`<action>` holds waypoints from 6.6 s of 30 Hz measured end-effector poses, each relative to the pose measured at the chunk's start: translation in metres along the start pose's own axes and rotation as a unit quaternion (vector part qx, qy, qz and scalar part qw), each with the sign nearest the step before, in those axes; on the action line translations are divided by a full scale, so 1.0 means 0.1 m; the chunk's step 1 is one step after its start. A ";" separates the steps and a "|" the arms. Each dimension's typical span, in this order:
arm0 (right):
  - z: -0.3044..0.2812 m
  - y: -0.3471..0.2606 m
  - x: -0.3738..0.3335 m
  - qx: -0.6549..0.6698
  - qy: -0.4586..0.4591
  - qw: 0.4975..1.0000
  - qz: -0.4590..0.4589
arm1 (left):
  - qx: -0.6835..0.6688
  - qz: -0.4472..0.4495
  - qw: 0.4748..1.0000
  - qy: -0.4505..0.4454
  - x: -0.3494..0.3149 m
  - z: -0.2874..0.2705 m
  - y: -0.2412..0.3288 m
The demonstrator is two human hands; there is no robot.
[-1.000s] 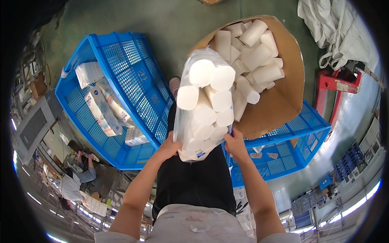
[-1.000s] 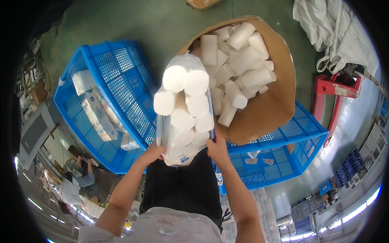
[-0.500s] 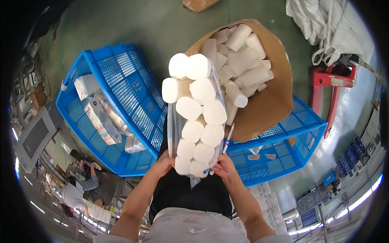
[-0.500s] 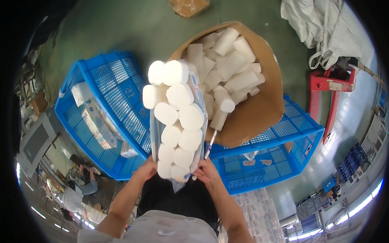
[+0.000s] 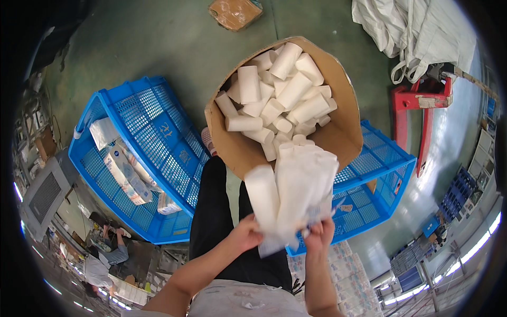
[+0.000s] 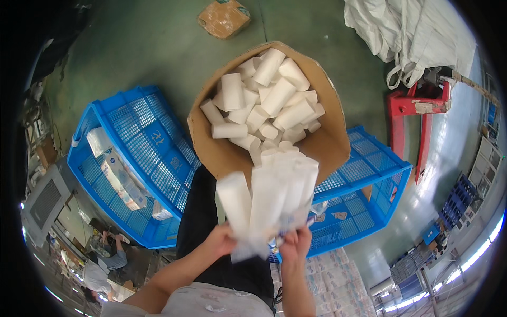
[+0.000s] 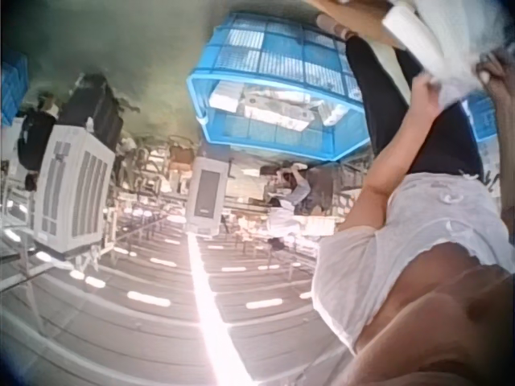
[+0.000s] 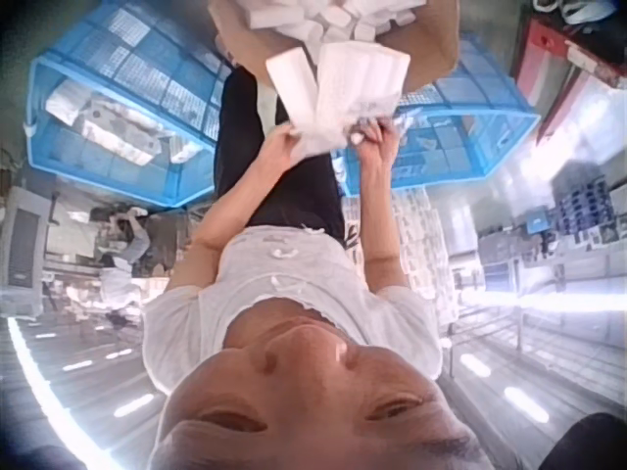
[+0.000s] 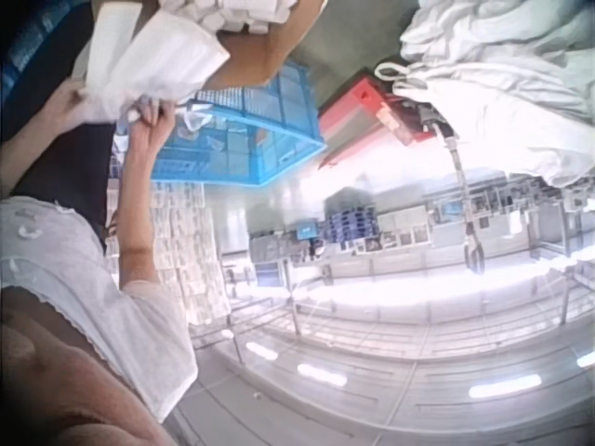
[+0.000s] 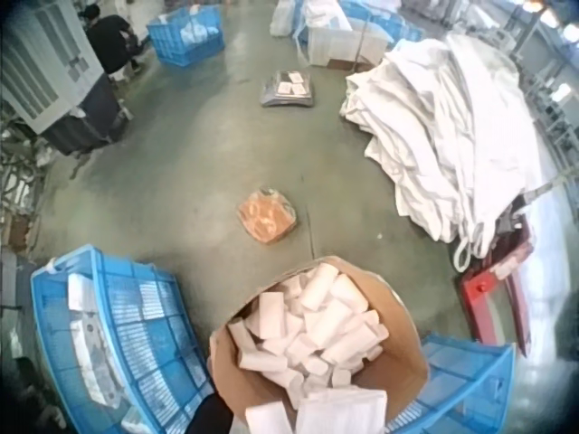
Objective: The person takes plastic-wrapped bundles of paper rolls from a blue bin, uses a purple utility knife to cut open the packaging, and places the individual rolls into a cardboard box.
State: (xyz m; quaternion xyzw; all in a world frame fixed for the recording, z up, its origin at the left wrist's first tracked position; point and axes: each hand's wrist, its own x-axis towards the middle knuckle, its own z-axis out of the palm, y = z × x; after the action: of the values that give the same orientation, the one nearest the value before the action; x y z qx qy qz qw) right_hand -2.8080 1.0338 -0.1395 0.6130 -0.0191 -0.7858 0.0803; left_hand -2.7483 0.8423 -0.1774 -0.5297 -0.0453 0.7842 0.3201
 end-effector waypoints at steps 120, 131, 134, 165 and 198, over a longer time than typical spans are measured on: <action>0.56 0.92 1.16 -0.836 -0.119 0.460 -0.274 | 0.837 0.351 0.396 0.140 0.22 1.01 1.97; 0.82 0.83 1.21 -0.867 -0.160 0.281 -0.379 | 0.853 0.384 0.352 -0.023 0.53 1.21 2.26; 1.00 0.82 1.33 -0.831 -0.203 0.236 -0.460 | 0.845 0.390 0.364 -0.035 0.56 1.24 2.27; -0.63 0.93 0.84 -0.650 0.092 0.747 0.105 | 0.374 0.086 0.892 0.240 -0.52 -0.87 0.89; -0.78 1.06 0.15 -0.459 0.057 0.865 0.195 | 0.458 0.071 0.874 0.149 -0.69 -0.78 0.74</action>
State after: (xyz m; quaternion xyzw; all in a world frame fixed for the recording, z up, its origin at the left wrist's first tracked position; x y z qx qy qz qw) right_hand -2.7254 0.9321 -0.1592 0.5345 0.2291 -0.6377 0.5051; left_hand -2.6987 0.7245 -0.1866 -0.4366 0.4048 0.6496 0.4728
